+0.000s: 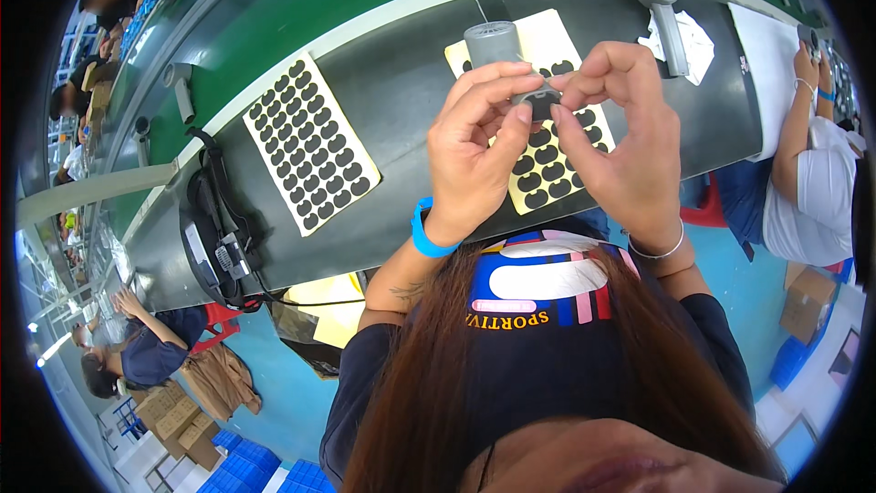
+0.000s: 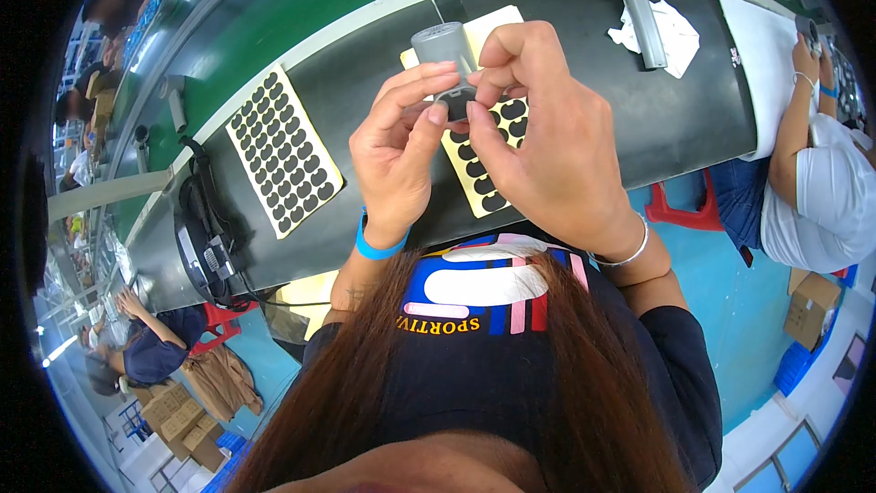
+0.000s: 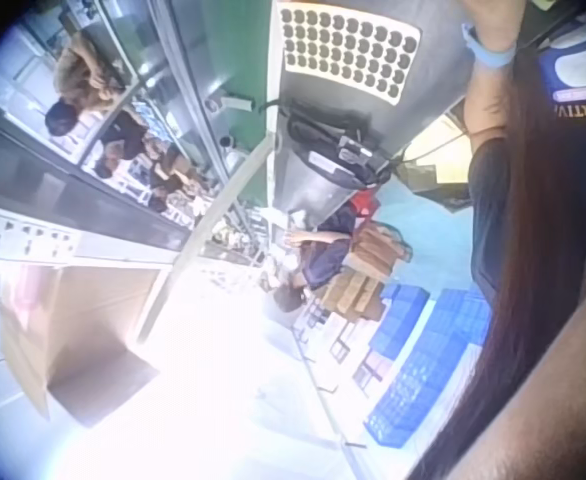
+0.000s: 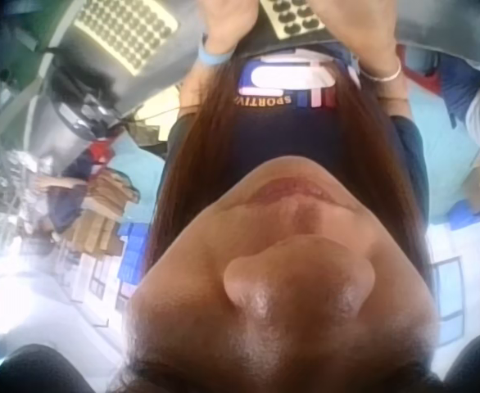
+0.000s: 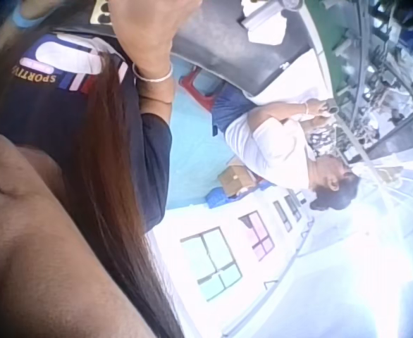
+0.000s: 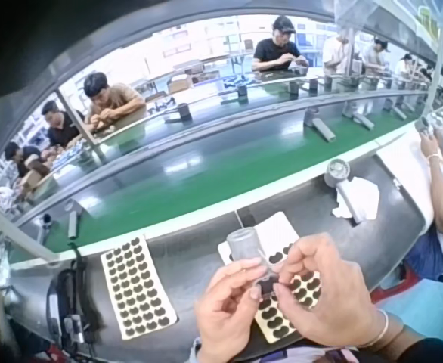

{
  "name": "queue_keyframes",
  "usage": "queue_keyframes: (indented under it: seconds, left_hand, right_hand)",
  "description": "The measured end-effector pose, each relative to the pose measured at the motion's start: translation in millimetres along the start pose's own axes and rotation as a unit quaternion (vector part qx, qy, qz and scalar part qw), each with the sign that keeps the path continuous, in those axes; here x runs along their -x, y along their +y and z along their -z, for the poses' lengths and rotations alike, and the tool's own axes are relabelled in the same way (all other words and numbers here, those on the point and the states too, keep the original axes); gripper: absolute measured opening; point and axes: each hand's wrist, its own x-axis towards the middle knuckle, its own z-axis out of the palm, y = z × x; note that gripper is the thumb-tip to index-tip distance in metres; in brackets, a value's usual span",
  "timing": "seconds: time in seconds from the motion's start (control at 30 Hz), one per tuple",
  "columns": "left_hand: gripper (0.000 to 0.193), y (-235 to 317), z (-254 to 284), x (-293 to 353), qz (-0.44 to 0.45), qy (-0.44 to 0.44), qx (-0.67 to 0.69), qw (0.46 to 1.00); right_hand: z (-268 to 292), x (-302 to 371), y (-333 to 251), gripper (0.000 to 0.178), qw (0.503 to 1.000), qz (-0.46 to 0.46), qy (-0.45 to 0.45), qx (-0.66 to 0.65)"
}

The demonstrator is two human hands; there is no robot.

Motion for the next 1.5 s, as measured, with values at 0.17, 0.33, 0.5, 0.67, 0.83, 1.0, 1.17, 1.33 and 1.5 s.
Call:
queue_keyframes:
  seconds: [0.17,0.33,0.5,0.67,0.83,1.0,1.17,1.33,1.5]
  left_hand:
    - [0.020,-0.9,0.1,-0.9,-0.015,0.005,-0.027,1.000]
    - [0.019,-0.5,-0.6,-1.6,-0.006,0.008,-0.016,1.000]
    - [0.018,-0.7,-1.6,-1.3,-0.001,0.012,-0.026,1.000]
    - [0.019,-1.4,-1.4,-0.4,0.005,0.015,-0.029,0.999]
    - [0.019,-1.4,-2.2,-0.1,0.008,0.014,-0.023,1.000]
    - [0.018,-2.8,2.7,0.9,0.011,0.011,-0.031,0.999]
    - [0.017,4.5,10.0,-5.2,0.007,0.032,0.006,0.999]
    - [0.016,11.2,18.4,-9.0,0.030,0.053,0.007,0.998]
    - [0.021,4.6,20.3,-12.9,0.012,0.032,-0.051,0.998]
  right_hand:
    - [0.3,1.6,0.9,0.035,0.999,0.006,0.003,0.036]
    - [-0.3,1.8,1.7,0.034,0.997,0.020,0.012,0.069]
    - [0.1,1.0,-0.6,0.035,0.997,0.017,0.012,0.081]
    - [0.5,-0.2,-1.3,0.035,0.997,0.005,0.006,0.082]
    - [2.6,-1.3,-3.7,0.035,0.993,0.016,0.002,0.116]
    - [6.6,-2.7,-10.6,0.042,0.979,0.003,-0.034,0.200]
    - [13.2,-11.9,5.5,0.052,0.981,0.030,-0.027,0.192]
    - [-5.0,-22.0,29.3,0.068,0.979,0.073,-0.138,0.133]
    - [-32.9,-26.9,42.3,0.070,0.987,0.051,-0.139,0.055]
